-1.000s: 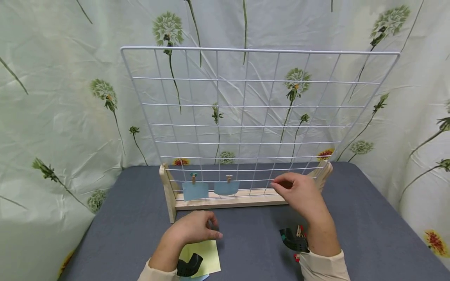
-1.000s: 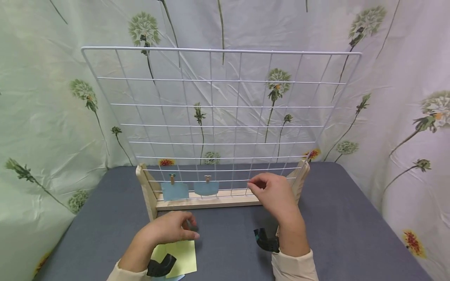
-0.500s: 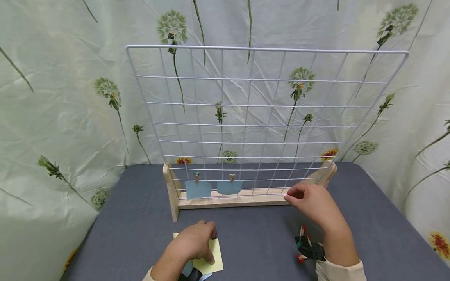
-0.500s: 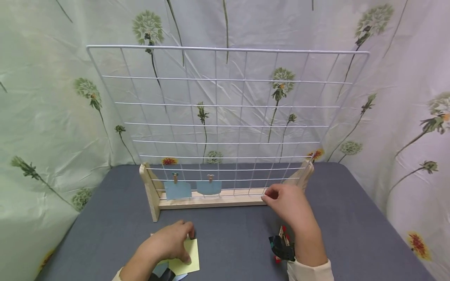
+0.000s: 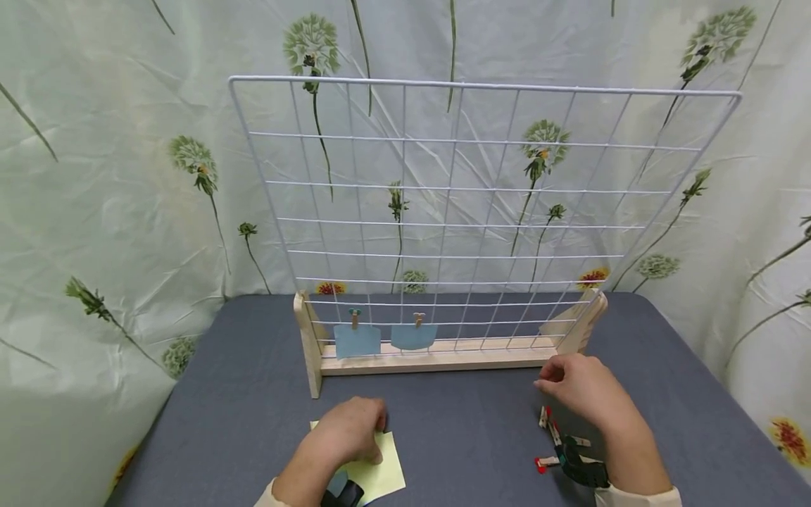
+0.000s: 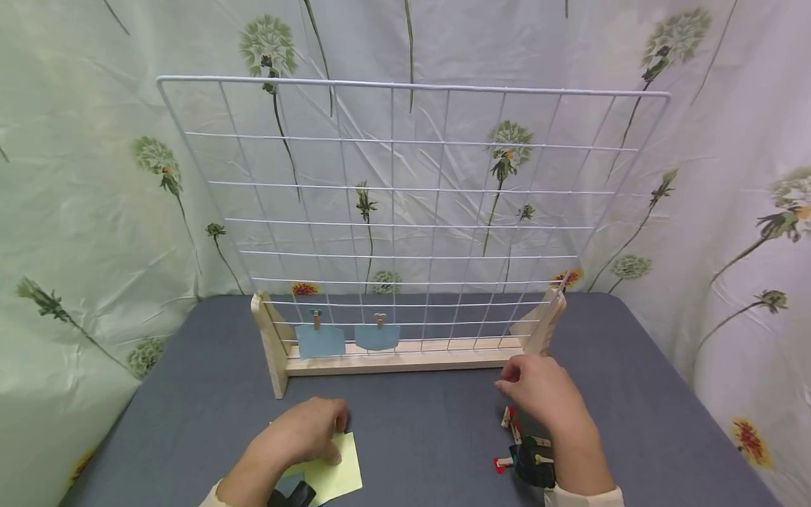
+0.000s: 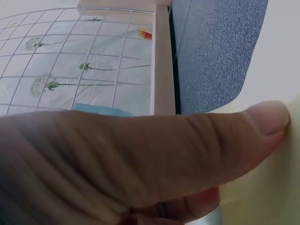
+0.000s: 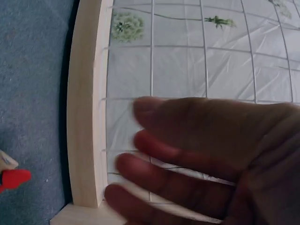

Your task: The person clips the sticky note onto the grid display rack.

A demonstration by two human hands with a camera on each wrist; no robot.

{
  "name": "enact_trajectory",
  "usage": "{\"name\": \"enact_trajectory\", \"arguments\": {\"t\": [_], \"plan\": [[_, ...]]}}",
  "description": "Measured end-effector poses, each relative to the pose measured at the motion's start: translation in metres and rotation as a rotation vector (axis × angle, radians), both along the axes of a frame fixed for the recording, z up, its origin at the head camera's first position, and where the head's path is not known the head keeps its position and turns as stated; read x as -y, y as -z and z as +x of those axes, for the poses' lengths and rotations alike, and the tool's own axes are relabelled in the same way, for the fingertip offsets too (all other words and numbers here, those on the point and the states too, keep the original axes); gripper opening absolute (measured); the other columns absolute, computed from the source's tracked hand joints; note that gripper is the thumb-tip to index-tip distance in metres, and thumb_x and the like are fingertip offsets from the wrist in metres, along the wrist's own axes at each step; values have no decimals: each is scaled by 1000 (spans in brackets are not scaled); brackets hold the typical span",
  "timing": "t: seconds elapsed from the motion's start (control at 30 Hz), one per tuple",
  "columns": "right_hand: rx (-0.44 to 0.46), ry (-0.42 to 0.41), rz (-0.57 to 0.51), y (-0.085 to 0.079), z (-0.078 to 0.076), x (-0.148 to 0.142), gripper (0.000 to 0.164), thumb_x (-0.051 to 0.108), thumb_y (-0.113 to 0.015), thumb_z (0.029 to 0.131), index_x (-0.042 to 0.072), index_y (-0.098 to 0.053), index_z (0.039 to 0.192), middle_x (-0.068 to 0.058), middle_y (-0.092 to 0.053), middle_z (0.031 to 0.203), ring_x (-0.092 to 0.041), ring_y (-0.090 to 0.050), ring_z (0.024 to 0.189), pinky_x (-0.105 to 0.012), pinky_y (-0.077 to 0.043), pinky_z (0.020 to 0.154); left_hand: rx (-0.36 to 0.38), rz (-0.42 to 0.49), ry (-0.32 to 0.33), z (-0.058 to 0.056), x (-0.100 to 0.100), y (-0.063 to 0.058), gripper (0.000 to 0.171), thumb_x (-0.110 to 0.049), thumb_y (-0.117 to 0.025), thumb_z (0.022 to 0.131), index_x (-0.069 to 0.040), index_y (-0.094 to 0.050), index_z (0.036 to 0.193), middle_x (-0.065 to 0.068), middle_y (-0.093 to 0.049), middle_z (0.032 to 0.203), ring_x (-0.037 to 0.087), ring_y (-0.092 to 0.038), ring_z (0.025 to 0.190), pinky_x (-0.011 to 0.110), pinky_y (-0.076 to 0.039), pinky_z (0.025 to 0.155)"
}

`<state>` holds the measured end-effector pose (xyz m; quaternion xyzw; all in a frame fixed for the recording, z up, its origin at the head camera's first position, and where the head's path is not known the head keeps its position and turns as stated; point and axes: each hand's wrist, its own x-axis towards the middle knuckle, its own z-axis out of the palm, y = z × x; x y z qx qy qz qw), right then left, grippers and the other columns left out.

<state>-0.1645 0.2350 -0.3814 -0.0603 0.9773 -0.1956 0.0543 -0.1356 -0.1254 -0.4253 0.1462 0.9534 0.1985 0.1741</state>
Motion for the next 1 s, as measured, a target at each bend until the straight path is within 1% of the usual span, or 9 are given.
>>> {"name": "enact_trajectory", "arguments": {"t": [0.23,0.43,0.5,0.67,0.87,1.0], "plan": [[168,12,33,11,-4,-7,19,23,-83,83,9,-70,84,0,-67,79,-17,-58,71,-38,-47,63,36,7,12,-1,-1,-3,34,-2,-89,65,-16,-61,80,-4,-59,76,14,-50,68,33,-43,61],[257,46,33,21,-4,-7,24,23,-85,79,9,-65,81,-2,-63,76,-19,-54,70,-35,-42,62,52,1,25,0,-3,-3,28,-3,-89,68,-15,-65,76,-4,-59,72,13,-51,64,32,-44,59],[267,49,24,24,-4,-6,26,22,-86,78,10,-63,79,-1,-61,73,-18,-53,68,-34,-41,61,52,2,29,1,-3,-3,28,-2,-89,68,-15,-65,75,-4,-58,71,13,-50,63,31,-44,58],[247,32,32,30,-4,-4,28,21,-87,76,11,-61,74,0,-58,68,-17,-50,65,-32,-39,60,48,-2,32,2,-2,-4,29,-3,-90,68,-14,-64,74,-4,-57,70,13,-50,62,31,-43,57],[231,32,55,32,-4,-1,29,20,-86,76,12,-60,70,1,-57,64,-16,-50,61,-31,-37,57,74,18,23,3,-2,-7,28,-8,-91,71,-14,-64,75,-3,-57,71,13,-50,63,31,-43,58],[233,43,63,33,-4,1,27,18,-86,76,12,-61,70,1,-58,64,-16,-50,60,-31,-36,56,75,21,23,4,-3,-9,27,-10,-90,73,-14,-63,73,-3,-56,69,13,-49,62,30,-41,56]]}}
